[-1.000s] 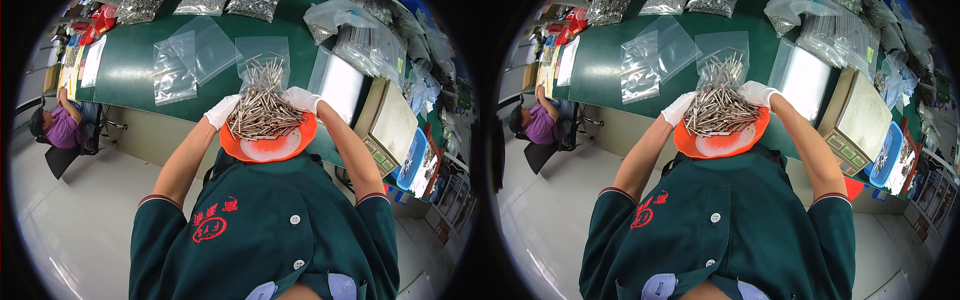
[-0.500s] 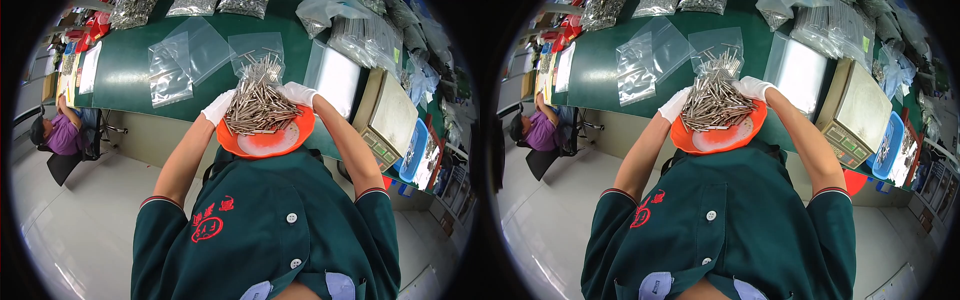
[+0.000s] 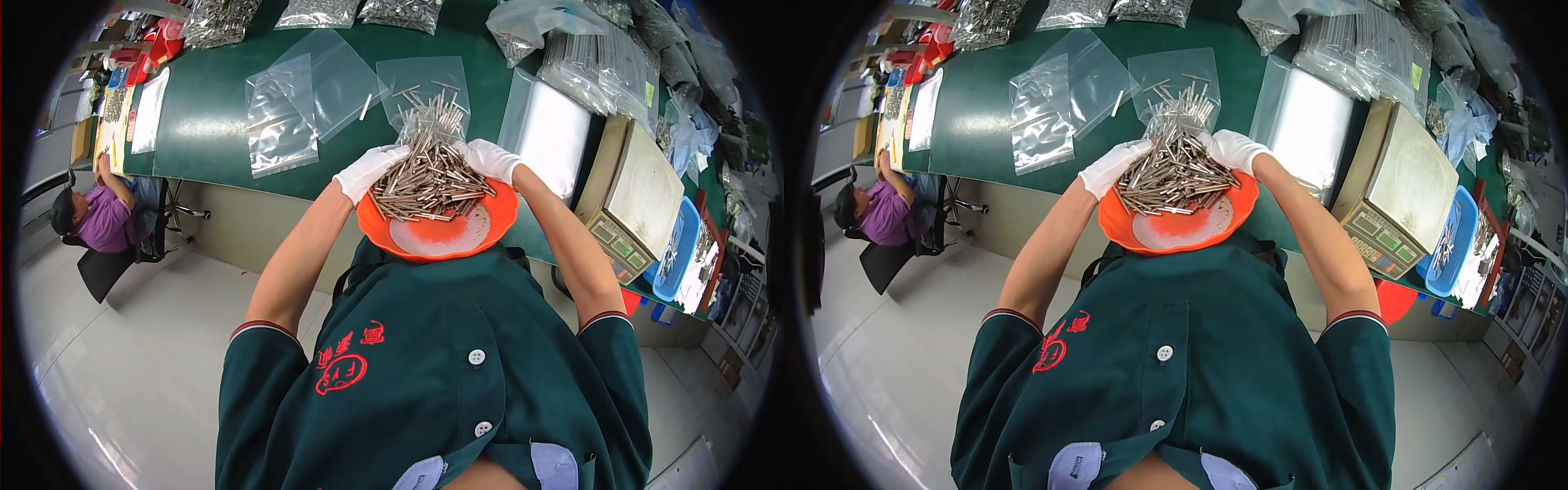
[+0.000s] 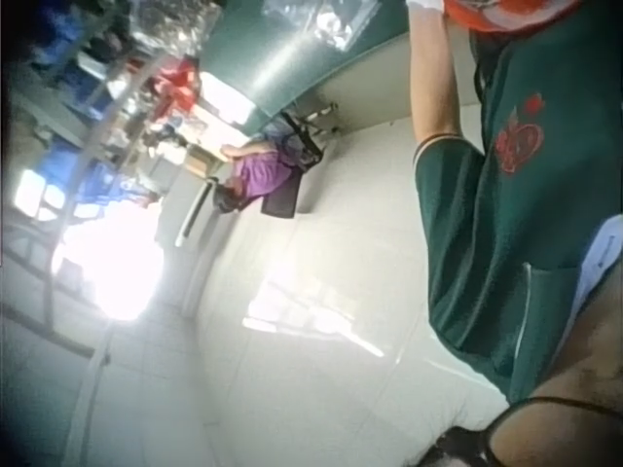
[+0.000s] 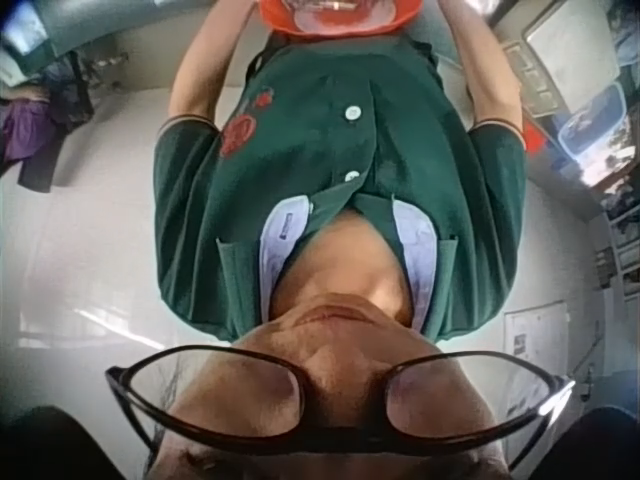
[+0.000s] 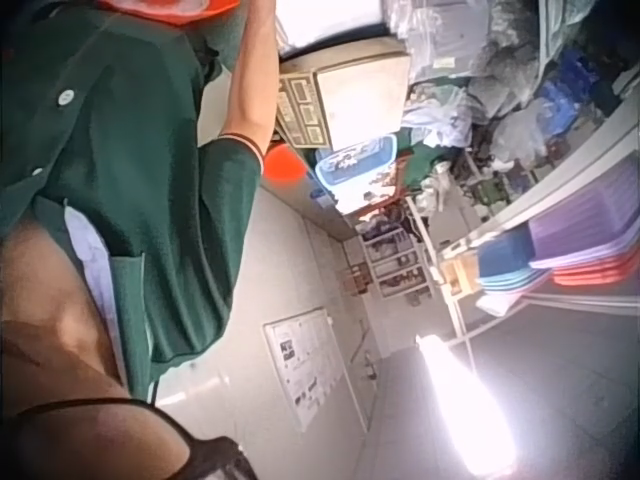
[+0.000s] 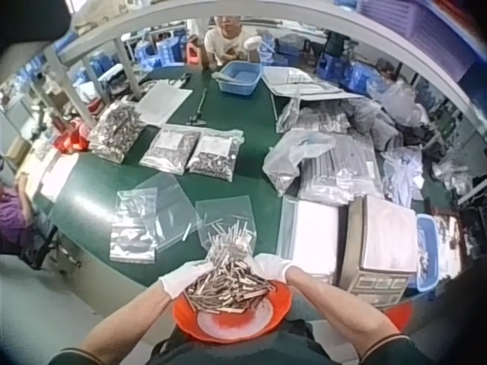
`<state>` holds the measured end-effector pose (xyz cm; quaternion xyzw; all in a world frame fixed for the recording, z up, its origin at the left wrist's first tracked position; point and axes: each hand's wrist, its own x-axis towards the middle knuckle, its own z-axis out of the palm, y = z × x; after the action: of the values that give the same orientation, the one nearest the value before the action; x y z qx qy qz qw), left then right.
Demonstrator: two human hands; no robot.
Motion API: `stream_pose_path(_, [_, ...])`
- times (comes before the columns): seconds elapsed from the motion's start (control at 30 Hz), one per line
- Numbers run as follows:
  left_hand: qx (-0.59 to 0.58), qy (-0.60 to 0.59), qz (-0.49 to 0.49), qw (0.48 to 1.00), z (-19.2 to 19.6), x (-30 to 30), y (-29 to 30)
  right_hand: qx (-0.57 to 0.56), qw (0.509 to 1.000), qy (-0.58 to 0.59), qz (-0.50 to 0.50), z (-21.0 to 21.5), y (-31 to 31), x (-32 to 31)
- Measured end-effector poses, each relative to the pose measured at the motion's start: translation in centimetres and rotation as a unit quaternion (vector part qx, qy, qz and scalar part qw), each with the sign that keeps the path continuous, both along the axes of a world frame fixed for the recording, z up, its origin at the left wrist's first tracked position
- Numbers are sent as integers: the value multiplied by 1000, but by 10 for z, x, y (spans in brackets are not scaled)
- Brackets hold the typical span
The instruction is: Weighing small metal components on a digital scale and placing them into plastic bags for packaging.
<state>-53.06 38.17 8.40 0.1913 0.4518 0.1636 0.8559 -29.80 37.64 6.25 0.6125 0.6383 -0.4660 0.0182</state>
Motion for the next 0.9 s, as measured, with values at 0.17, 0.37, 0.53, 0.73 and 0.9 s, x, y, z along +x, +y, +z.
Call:
stream_pose_path(0.17, [30,34,-28,999,1,1,2,65,998,-16,20,8,-5,3])
stream_pose_path(0.37, [109,59,-67,990,-2,-4,-7,100,994,-11,37,9,-12,-3])
stream_pose_path(0.53, [133,107,-110,979,-2,4,7,206,970,-1,130,-42,-12,22])
stream_pose_path(0.73, [149,109,-121,975,-23,-3,2,166,982,25,82,-13,-17,8])
stream_pose_path(0.9, [176,159,-143,961,-10,6,8,195,978,30,61,-15,-19,10])
